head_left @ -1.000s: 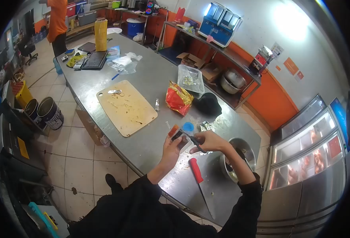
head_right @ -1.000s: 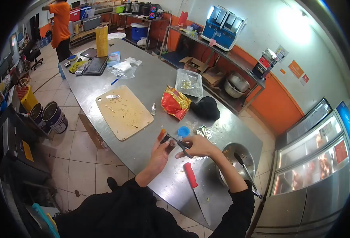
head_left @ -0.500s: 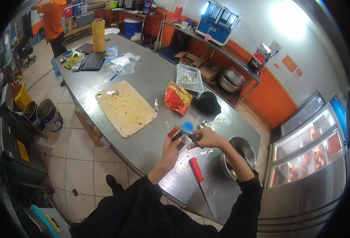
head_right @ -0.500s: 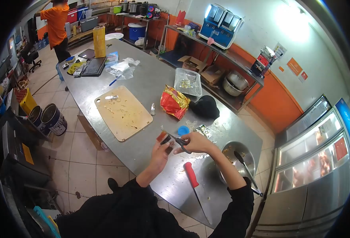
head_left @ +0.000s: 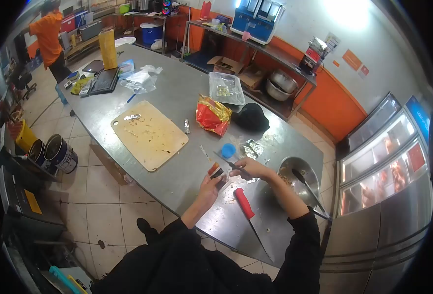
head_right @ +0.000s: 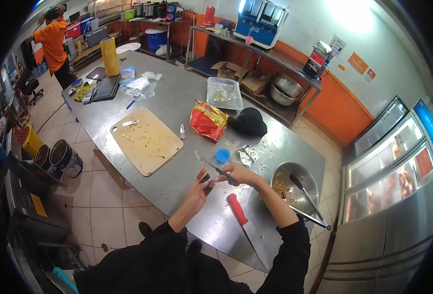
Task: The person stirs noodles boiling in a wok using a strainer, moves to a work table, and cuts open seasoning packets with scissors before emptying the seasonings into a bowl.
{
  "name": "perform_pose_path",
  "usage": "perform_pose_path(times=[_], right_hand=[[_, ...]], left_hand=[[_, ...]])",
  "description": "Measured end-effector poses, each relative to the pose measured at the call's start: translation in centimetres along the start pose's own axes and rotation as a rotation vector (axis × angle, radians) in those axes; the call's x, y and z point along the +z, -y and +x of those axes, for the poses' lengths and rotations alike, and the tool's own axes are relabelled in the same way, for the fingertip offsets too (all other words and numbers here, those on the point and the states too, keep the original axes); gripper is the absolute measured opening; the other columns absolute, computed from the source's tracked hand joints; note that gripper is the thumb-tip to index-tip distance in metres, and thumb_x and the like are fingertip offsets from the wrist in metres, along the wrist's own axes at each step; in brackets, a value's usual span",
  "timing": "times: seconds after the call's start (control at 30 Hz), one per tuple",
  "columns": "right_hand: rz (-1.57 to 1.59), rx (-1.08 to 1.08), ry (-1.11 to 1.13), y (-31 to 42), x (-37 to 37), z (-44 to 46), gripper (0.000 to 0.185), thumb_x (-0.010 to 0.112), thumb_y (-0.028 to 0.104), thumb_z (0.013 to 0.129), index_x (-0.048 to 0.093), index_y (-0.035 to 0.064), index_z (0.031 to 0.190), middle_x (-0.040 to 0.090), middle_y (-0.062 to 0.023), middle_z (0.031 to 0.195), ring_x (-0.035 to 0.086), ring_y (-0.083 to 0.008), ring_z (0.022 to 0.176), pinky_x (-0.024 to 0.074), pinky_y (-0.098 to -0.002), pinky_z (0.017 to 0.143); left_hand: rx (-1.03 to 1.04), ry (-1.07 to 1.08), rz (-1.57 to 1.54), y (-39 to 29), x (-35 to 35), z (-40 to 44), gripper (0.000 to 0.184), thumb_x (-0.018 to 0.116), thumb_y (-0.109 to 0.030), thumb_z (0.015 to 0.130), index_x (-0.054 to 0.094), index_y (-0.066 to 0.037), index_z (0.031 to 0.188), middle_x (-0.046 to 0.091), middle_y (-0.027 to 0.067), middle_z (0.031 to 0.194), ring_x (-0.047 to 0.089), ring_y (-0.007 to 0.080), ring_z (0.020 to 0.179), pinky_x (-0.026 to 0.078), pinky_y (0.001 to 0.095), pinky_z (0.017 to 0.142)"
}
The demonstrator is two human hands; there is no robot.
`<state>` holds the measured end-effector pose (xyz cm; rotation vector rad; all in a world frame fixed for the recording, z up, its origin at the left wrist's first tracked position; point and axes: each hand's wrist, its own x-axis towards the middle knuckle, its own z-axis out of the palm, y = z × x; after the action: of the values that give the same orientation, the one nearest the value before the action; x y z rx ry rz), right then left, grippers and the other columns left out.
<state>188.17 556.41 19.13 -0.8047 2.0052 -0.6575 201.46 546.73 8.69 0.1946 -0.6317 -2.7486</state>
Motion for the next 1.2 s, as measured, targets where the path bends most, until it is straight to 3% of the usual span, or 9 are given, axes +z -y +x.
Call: perform_pose_path(times=[0.1, 0.33, 0.57, 0.67, 0.77, 0.83, 0.87, 0.97, 1.2], right_hand=[[0.193, -0.021, -0.059, -2.3, -0.2, 0.1, 0.043, 0.07, 0.044, 0.057, 0.055, 0.0041, 0.063, 0.047, -0.0017, 0.047, 0.046, -0.0096, 0.041, 0.0353, -0.0225, 0.04], [-0.452, 0.274, -0.649, -15.8, 3.3, 0.9, 0.028, 0.061, 0.025, 0.064, 0.056, 0.0014, 0.077, 0.058, -0.0176, 0.078, 0.057, -0.0297, 0.073, 0.0451, -0.0388, 0.064], [-0.48, 0.439, -0.59, -18.1, 5.6, -0.6, 0.019, 0.055, 0.016, 0.072, 0.055, -0.0004, 0.081, 0.055, -0.02, 0.083, 0.055, -0.032, 0.079, 0.0446, -0.0391, 0.07], [-0.326, 0.172, -0.864, -20.0, 7.5, -1.1, 0.022, 0.053, 0.02, 0.073, 0.057, -0.0003, 0.081, 0.057, -0.0181, 0.077, 0.054, -0.0334, 0.079, 0.0429, -0.0396, 0.068], [-0.229, -0.016, -0.73, -17.2, 7.3, -7.8, 0.02, 0.054, 0.02, 0.072, 0.058, 0.0022, 0.081, 0.057, -0.0164, 0.077, 0.054, -0.0303, 0.077, 0.043, -0.0375, 0.065], [-0.051, 0.103, -0.687, -14.9, 4.6, -12.7, 0.02, 0.055, 0.018, 0.071, 0.059, 0.005, 0.086, 0.058, -0.0139, 0.08, 0.055, -0.0282, 0.072, 0.0432, -0.0354, 0.061], [-0.008, 0.069, -0.936, -15.3, 3.3, -14.0, 0.022, 0.056, 0.019, 0.071, 0.059, 0.0043, 0.087, 0.057, -0.0166, 0.079, 0.055, -0.0289, 0.07, 0.0431, -0.0361, 0.063], [-0.208, -0.028, -1.569, -17.7, -0.8, -15.2, 0.018, 0.058, 0.015, 0.069, 0.061, 0.0021, 0.081, 0.057, -0.0186, 0.077, 0.057, -0.0277, 0.065, 0.0435, -0.0343, 0.063], [0.099, 0.14, -1.303, -23.6, -3.3, -13.4, 0.015, 0.059, 0.013, 0.068, 0.062, 0.0029, 0.079, 0.06, -0.0112, 0.067, 0.057, -0.0181, 0.06, 0.0441, -0.0277, 0.056]], left_hand=[[-0.099, -0.015, -0.029, 0.0, -0.5, -0.5, 0.04, 0.048, -0.002, 0.076, 0.035, -0.009, 0.114, 0.046, 0.0029, 0.1, 0.049, 0.0132, 0.091, 0.04, 0.0266, 0.082], [-0.362, 0.096, -0.099, -0.1, 1.4, 1.1, 0.037, 0.048, -0.002, 0.076, 0.04, -0.013, 0.11, 0.048, 0.0012, 0.095, 0.051, 0.0139, 0.088, 0.041, 0.0271, 0.083], [-0.59, 0.466, 0.043, 6.1, 10.1, 7.6, 0.036, 0.044, -0.002, 0.078, 0.038, -0.009, 0.113, 0.045, 0.008, 0.107, 0.048, 0.0197, 0.096, 0.037, 0.032, 0.088], [-0.633, 0.596, 0.207, 11.4, 13.2, 10.6, 0.039, 0.04, 0.001, 0.077, 0.036, -0.01, 0.115, 0.043, 0.0073, 0.109, 0.048, 0.0217, 0.096, 0.037, 0.0337, 0.087], [-0.324, 0.856, 0.789, 16.2, 13.3, 13.9, 0.044, 0.043, 0.004, 0.069, 0.04, -0.007, 0.111, 0.048, 0.0095, 0.103, 0.049, 0.0247, 0.094, 0.041, 0.0337, 0.081], [0.291, 1.14, 1.575, 17.7, 13.7, 15.1, 0.038, 0.046, 0.004, 0.065, 0.046, -0.005, 0.102, 0.05, 0.0145, 0.097, 0.05, 0.0279, 0.091, 0.042, 0.0352, 0.076], [0.372, 1.174, 1.603, 18.3, 13.8, 15.1, 0.037, 0.051, 0.002, 0.062, 0.049, -0.004, 0.098, 0.052, 0.0169, 0.092, 0.05, 0.0306, 0.087, 0.042, 0.0374, 0.072], [0.464, 1.26, 1.681, 21.0, 13.5, 15.3, 0.037, 0.054, 0.0, 0.062, 0.049, -0.005, 0.098, 0.053, 0.0155, 0.089, 0.053, 0.032, 0.08, 0.043, 0.0378, 0.069], [0.345, 1.28, 1.78, 21.8, 14.9, 14.1, 0.028, 0.052, -0.005, 0.065, 0.051, -0.007, 0.093, 0.057, 0.0132, 0.078, 0.055, 0.0313, 0.072, 0.044, 0.039, 0.064]])
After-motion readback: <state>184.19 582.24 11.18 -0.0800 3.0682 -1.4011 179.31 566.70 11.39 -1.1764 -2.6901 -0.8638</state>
